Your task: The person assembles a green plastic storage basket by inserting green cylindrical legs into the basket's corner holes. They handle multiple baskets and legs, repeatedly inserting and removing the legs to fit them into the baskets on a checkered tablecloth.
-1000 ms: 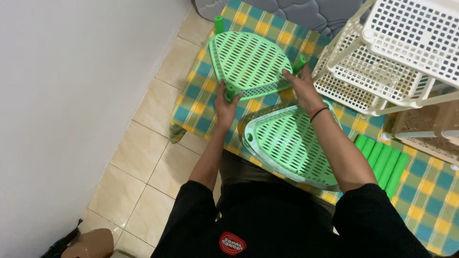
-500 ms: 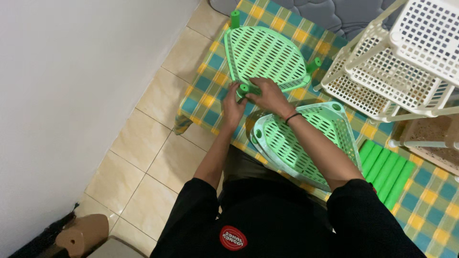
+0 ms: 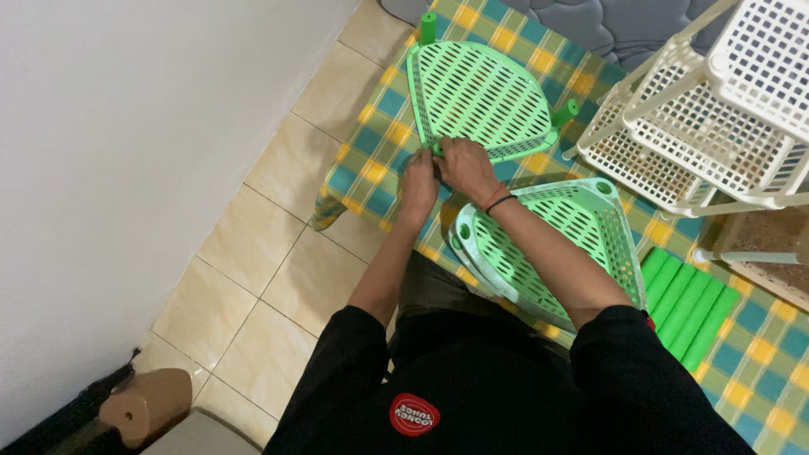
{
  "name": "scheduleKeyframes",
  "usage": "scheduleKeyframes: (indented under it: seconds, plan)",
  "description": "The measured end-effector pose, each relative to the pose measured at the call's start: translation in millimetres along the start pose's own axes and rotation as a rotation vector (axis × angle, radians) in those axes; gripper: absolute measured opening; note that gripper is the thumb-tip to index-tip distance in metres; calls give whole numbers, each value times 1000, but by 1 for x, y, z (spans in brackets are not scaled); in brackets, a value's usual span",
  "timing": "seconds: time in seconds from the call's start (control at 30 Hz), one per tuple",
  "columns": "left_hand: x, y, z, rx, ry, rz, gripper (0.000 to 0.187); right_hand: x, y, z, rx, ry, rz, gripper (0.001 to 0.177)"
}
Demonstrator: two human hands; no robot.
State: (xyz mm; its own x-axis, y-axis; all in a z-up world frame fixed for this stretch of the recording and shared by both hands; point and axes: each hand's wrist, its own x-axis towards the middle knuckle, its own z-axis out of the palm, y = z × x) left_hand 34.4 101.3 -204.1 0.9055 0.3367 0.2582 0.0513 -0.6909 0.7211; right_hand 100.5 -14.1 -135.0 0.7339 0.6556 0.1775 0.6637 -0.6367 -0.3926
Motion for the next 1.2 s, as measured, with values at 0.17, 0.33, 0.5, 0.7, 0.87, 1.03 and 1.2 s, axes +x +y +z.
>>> scheduleKeyframes:
  seconds: [0.17, 0.33, 0.5, 0.7, 0.87, 1.03, 1.2]
  plan:
    - [0, -12, 12, 48, -17, 1, 19, -3, 3, 0, 23, 25, -60, 25]
    - [2, -20, 17, 56, -122, -101, 21, -3, 2, -4, 17, -6, -81, 28]
    - [0, -22, 13, 15, -117, -56, 38, -3, 0, -17, 108, -18, -25, 31]
    - [-6, -7, -2, -80, -8, 41, 51, -11, 5, -27, 369, 151, -44, 24]
    - [-13, 7, -21, -435, 26, 11, 41, -28, 21, -31, 654, 157, 216, 26]
    - [-19, 32, -30, -976, -111, -235, 41, -63, 27, -52, 1092, 198, 350, 26]
    - [-36, 80, -33, -1129, -221, -244, 48, -108, 15, -89, 1233, 308, 470, 28]
